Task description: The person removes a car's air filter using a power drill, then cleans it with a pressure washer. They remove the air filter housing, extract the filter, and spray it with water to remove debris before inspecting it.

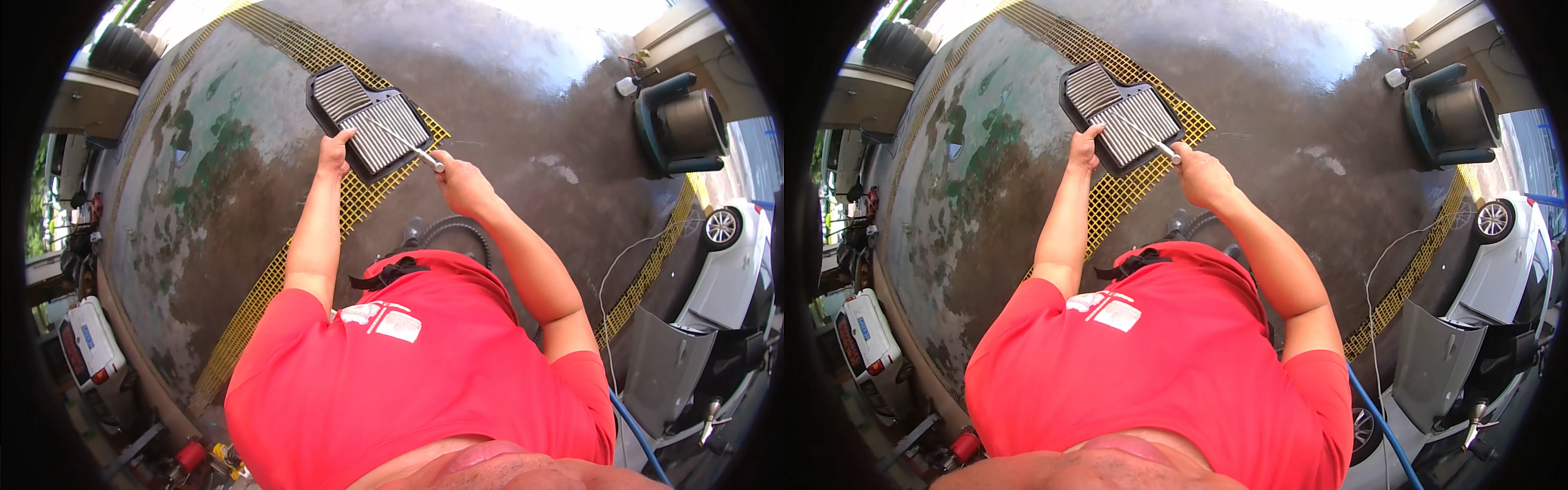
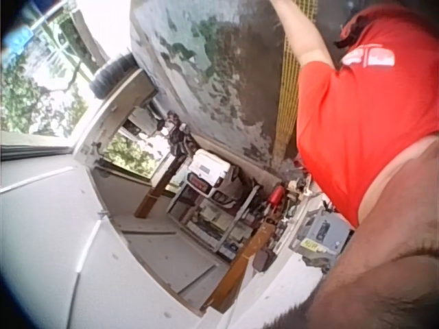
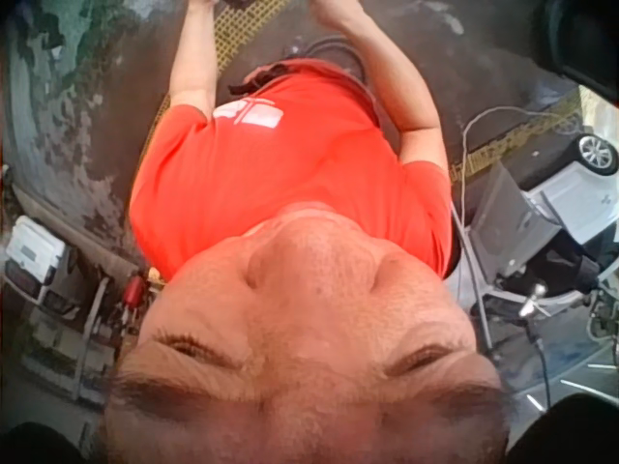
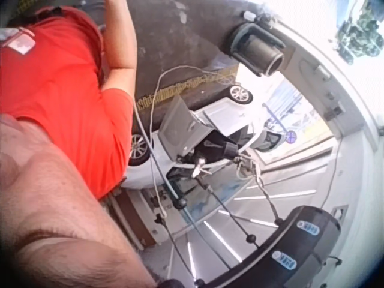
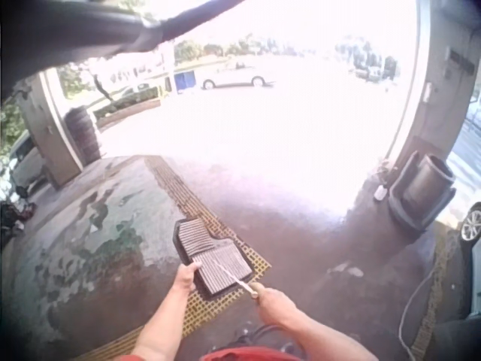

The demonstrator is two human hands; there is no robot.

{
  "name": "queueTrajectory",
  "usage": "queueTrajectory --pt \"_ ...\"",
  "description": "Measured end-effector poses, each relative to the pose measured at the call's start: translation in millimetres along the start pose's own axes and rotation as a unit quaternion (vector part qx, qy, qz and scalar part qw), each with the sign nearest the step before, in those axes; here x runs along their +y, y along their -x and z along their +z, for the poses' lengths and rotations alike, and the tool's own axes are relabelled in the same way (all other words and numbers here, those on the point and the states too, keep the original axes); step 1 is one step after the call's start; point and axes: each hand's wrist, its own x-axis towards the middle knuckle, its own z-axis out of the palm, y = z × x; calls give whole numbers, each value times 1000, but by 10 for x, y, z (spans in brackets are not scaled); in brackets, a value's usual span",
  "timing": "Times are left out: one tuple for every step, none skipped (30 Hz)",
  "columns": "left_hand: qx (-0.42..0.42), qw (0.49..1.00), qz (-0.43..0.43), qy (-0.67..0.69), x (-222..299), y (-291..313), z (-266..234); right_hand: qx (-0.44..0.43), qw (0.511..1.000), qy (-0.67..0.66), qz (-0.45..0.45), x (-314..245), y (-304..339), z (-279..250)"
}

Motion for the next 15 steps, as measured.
queueTrajectory --pt "-13 1000 7 2 -10 21 37 -3 1000 -6 -18 -48 28 -15" --pt "-26 1000 15 5 -34 42 86 -1 1000 -5 -6 -82 22 -26" --pt "-36 999 17 -10 27 100 172 1 1000 -7 8 -152 17 -22" --pt "-45 998 48 -18 5 77 200 3 1000 -8 22 -201 11 -11" --pt "-31 995 76 -57 -55 60 194 5 1000 -21 23 -195 4 56" --pt "-17 990 106 -95 -113 55 217 19 999 -15 37 -170 -12 99" --pt "-10 985 114 -126 -142 43 222 33 998 -8 51 -151 -30 133" --pt "8 982 123 -142 -166 34 221 48 997 -2 65 -127 -50 149" --pt "26 978 133 -158 -197 -3 205 65 994 16 88 -149 -87 100" --pt "45 973 143 -174 -227 -36 188 50 996 17 66 -186 -62 74" --pt "50 957 176 -223 -256 -56 163 35 998 18 43 -243 -12 59" --pt "57 960 170 -215 -284 -66 144 19 999 18 23 -294 31 33" --pt "64 963 163 -206 -305 -78 122 -1 1000 18 3 -319 36 7" --pt "73 965 157 -198 -331 -89 106 7 999 24 31 -259 0 9" --pt "76 955 188 -215 -355 -98 149 21 997 32 59 -141 -94 3"
